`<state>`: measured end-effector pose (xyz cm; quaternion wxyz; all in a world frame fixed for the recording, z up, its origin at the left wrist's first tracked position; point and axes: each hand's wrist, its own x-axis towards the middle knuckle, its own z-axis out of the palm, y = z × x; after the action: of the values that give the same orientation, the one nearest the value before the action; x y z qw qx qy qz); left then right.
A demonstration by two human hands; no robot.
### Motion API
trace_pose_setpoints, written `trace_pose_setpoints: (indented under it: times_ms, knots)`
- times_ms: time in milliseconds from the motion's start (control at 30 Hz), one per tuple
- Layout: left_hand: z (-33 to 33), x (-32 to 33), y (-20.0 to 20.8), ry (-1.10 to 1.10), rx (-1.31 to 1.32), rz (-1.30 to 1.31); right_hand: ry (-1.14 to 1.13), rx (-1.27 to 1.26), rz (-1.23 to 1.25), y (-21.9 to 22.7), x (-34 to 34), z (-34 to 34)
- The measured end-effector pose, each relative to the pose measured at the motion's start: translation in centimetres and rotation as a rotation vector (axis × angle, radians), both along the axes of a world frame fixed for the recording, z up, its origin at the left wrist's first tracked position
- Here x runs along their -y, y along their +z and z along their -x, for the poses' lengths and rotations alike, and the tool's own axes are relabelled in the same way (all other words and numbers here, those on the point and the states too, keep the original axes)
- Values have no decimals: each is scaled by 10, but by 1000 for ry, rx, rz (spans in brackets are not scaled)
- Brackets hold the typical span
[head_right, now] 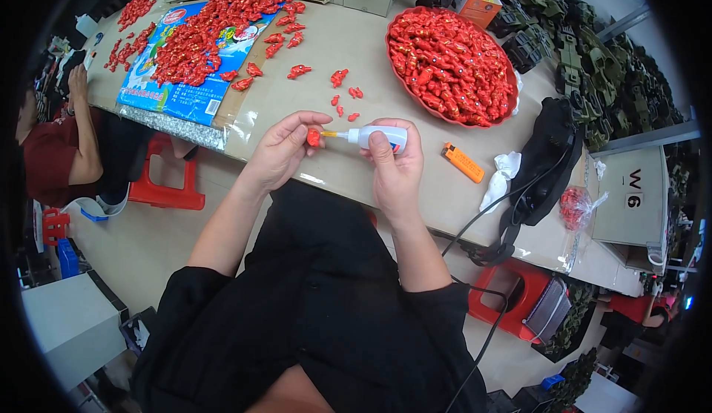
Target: The person assembles small toy parts by applying glue from a bottle onto the pieces and pressing components together by hand.
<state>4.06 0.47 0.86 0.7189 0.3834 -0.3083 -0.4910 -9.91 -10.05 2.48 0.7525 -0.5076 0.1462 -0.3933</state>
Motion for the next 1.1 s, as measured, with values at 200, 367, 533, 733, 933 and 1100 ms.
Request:
trace_pose_setpoints:
  times_ms: [200, 367, 533, 733, 933, 1100]
  knots:
    - [0, -1, 2, -4, 17, -13, -35, -40, 157, 0, -2, 0]
    - [0, -1, 2, -3, 24, -21, -51, -50, 166, 1, -3, 0]
    - [0, -1, 2, -11, 24, -22, -61, -61, 159, 2, -5, -1]
    - [0, -2, 2, -9, 30, -21, -66, -69, 168, 3, -4, -1]
    - [-1, -1, 2, -6, 40, -24, -67, -77, 173, 1, -3, 1]
    - [0, -1, 2, -3, 30, -11, -66, -77, 159, 1, -5, 1]
